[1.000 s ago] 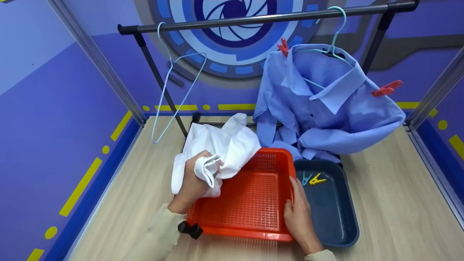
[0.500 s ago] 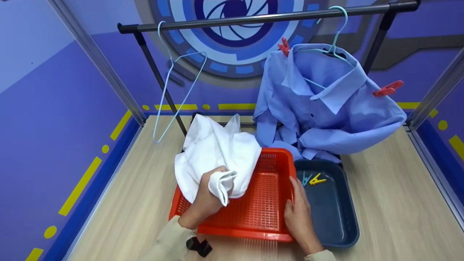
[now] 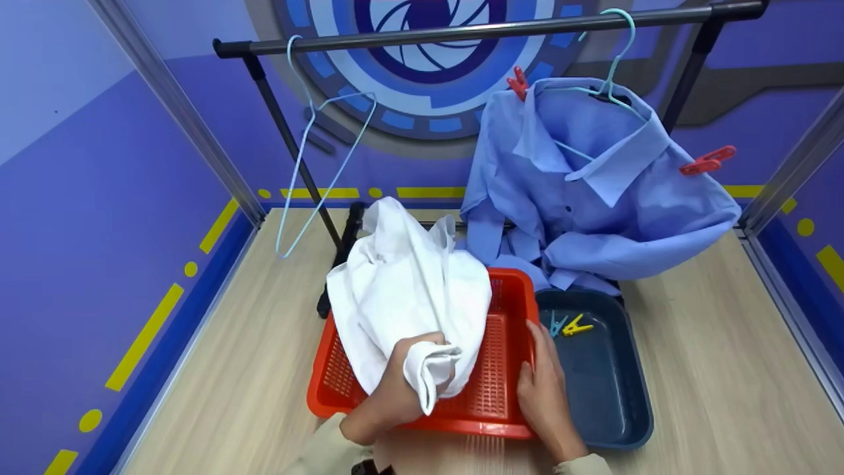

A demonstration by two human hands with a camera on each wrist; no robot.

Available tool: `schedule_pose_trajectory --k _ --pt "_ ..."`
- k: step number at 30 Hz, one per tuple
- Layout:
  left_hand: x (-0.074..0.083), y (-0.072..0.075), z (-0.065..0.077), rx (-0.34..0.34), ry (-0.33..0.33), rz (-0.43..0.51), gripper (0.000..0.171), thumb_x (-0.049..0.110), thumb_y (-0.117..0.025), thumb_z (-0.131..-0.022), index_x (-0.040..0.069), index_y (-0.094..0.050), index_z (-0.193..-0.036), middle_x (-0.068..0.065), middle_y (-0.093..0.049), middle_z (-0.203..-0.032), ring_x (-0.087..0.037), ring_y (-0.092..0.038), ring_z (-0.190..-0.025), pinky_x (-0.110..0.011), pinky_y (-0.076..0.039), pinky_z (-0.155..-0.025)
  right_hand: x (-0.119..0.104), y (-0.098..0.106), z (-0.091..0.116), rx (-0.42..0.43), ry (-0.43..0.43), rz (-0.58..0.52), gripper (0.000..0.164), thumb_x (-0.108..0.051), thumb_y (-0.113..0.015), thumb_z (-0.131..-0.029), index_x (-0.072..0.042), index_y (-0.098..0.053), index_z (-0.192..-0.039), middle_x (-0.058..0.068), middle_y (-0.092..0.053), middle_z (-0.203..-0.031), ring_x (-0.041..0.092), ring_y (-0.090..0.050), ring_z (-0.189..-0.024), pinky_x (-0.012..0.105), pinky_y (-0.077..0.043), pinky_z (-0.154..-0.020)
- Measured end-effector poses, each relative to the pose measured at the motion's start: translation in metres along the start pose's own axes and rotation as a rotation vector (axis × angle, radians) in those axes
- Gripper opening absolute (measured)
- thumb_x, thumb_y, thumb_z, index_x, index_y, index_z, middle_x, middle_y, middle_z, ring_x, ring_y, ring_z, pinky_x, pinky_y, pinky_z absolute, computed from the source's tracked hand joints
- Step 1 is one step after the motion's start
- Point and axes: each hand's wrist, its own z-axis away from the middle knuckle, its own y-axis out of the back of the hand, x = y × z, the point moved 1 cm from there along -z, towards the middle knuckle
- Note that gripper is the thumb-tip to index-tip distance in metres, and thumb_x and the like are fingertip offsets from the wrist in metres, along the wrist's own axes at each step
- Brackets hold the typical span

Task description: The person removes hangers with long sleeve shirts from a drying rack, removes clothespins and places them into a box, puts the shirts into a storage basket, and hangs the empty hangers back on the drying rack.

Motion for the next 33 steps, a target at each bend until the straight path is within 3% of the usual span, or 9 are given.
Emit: schedule_pose_trajectory --k 1,2,14,20,23,28,31,33 --pt "0.001 -0.002 0.001 -0.007 0.009 0.010 0.019 -0.001 -0.068 -0.079 0.004 -0.050 -0.074 -0.006 -0.047 -0.058 -0.001 -0.039 -0.056 -0.010 -0.039 -0.051 0.000 0.000 0.000 -0.007 -0.005 -0.006 0.068 0.016 -0.049 -0.086 -0.007 -0.032 -0.148 0.022 -0.036 -0.149 0.041 -0.038 -0.131 0.064 -0.032 -0.104" --pt "0.002 -0.004 0.001 -0.012 0.014 0.014 0.019 -0.001 -0.068 -0.078 0.004 -0.050 -0.075 -0.006 -0.047 -0.059 -0.001 -0.040 -0.056 -0.010 -0.039 -0.052 0.000 0.000 -0.001 -0.013 -0.009 -0.011 0.068 0.016 -0.048 -0.087 -0.007 -0.031 -0.148 0.022 -0.035 -0.149 0.042 -0.038 -0.131 0.065 -0.032 -0.104" --pt "0.016 -0.020 0.008 -0.038 -0.033 0.076 0.011 0.001 -0.065 -0.076 0.003 -0.056 -0.082 -0.005 -0.052 -0.066 0.003 -0.044 -0.065 -0.008 -0.044 -0.064 0.000 0.001 -0.001 -0.006 -0.011 0.017 0.070 0.015 -0.048 -0.083 -0.008 -0.033 -0.148 0.020 -0.037 -0.148 0.038 -0.038 -0.132 0.061 -0.032 -0.104" --pt "0.021 -0.025 0.008 -0.061 -0.054 0.076 0.016 0.005 -0.064 -0.077 0.001 -0.061 -0.092 -0.008 -0.062 -0.075 0.001 -0.054 -0.072 -0.008 -0.048 -0.074 0.000 -0.001 -0.002 -0.022 -0.002 0.002 0.067 0.011 -0.052 -0.086 -0.008 -0.032 -0.147 0.021 -0.036 -0.148 0.042 -0.037 -0.131 0.066 -0.031 -0.104" --pt "0.019 -0.023 0.008 -0.026 -0.031 0.094 0.025 0.004 -0.065 -0.078 -0.001 -0.063 -0.103 -0.011 -0.068 -0.083 -0.003 -0.062 -0.078 -0.012 -0.050 -0.079 0.000 -0.001 -0.003 -0.032 -0.014 -0.007 0.066 0.010 -0.052 -0.087 -0.008 -0.032 -0.147 0.021 -0.035 -0.149 0.041 -0.036 -0.132 0.066 -0.030 -0.105" --pt "0.018 -0.018 0.003 0.071 -0.014 0.146 0.019 0.000 -0.064 -0.080 -0.004 -0.063 -0.098 -0.011 -0.063 -0.065 -0.008 -0.059 -0.060 -0.012 -0.051 -0.068 -0.004 0.006 -0.003 -0.075 -0.042 0.016 0.072 0.009 -0.055 -0.087 -0.008 -0.025 -0.151 0.024 -0.026 -0.154 0.045 -0.030 -0.136 0.067 -0.027 -0.106" --pt "0.020 -0.013 -0.002 0.163 -0.015 0.089 0.010 -0.001 -0.066 -0.081 -0.002 -0.064 -0.091 -0.009 -0.058 -0.058 -0.008 -0.055 -0.054 -0.010 -0.049 -0.063 -0.014 0.012 0.000 -0.103 -0.032 0.023 0.086 0.006 -0.063 -0.083 -0.013 -0.018 -0.154 0.022 -0.016 -0.159 0.048 -0.023 -0.140 0.070 -0.024 -0.106" --pt "0.023 -0.009 -0.006 0.224 -0.018 0.044 0.006 -0.003 -0.066 -0.081 -0.001 -0.063 -0.086 -0.009 -0.059 -0.059 -0.009 -0.056 -0.055 -0.010 -0.049 -0.063 -0.023 0.013 0.004 -0.113 0.019 0.003 0.095 0.005 -0.069 -0.079 -0.017 -0.016 -0.155 0.018 -0.011 -0.161 0.048 -0.018 -0.142 0.071 -0.021 -0.106"
